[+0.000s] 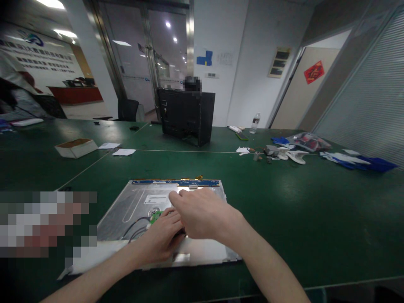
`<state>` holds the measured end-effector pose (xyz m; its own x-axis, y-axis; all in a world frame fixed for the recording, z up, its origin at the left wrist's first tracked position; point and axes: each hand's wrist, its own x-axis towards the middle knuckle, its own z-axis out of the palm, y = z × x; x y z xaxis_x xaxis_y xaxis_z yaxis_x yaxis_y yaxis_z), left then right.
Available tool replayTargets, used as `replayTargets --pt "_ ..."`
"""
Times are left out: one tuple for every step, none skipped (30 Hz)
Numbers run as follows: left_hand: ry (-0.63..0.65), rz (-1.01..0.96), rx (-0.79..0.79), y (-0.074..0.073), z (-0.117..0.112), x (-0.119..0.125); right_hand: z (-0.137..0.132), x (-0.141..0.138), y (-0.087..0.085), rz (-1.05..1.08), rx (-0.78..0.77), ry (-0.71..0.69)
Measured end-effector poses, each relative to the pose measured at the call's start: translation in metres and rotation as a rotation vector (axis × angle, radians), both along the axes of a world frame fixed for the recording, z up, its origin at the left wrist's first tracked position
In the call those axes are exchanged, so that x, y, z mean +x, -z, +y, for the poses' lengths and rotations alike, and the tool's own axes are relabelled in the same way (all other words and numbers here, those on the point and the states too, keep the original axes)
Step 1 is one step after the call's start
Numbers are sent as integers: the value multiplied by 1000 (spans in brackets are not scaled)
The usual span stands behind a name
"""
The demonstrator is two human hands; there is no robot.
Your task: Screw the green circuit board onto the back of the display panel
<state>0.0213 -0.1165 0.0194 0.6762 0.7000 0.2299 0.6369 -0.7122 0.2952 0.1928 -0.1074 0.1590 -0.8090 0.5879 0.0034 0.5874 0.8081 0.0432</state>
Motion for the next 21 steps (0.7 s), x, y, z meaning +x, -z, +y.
replayTargets --pt "0 1 -4 0 0 0 1 -1 0 0 -2 21" --pt "0 -1 -7 -1 0 0 1 -1 0 0 -4 45" --pt "-2 -4 -8 -1 -1 0 2 -1 0 0 -7 71" --pt "-5 -7 -7 -2 -1 0 2 -2 0 1 -10 94" --pt "-9 -11 -5 -2 -1 0 3 -2 0 2 -14 108" --pt "-11 -12 -5 -2 -1 0 3 -2 0 4 -18 113" --pt "-10 -11 -6 -2 -1 0 3 -2 0 6 -21 107" --pt "-9 -9 -8 -2 -1 0 3 -2 0 8 -26 92" --pt "-8 -9 -8 -1 -1 0 2 -2 0 9 -31 71" --pt "-6 -11 -6 -1 -1 0 2 -1 0 10 -32 47" --pt "-4 -13 -2 -1 0 0 1 -1 0 10 -33 25" --pt "-2 -15 3 0 0 0 0 0 0 6 -35 5" --pt "-1 -15 7 0 0 0 -1 0 0 0 -39 -9" --pt "2 -12 8 0 0 0 -1 0 0 -8 -44 -20" --pt "5 -8 7 1 0 0 -2 0 0 -15 -48 -26" --pt "6 -5 4 1 1 0 -2 0 0 -20 -49 -29" --pt "6 -2 2 1 1 0 -1 0 0 -20 -45 -27" --pt "7 -3 1 1 0 0 -1 0 0 -14 -35 -19" --pt "5 -4 -1 0 0 0 0 -1 1 -7 -24 -3" --pt "1 -6 -3 0 0 0 0 -1 1 -2 -14 21" --pt "-3 -5 -7 -1 0 0 1 -2 1 0 -6 50"
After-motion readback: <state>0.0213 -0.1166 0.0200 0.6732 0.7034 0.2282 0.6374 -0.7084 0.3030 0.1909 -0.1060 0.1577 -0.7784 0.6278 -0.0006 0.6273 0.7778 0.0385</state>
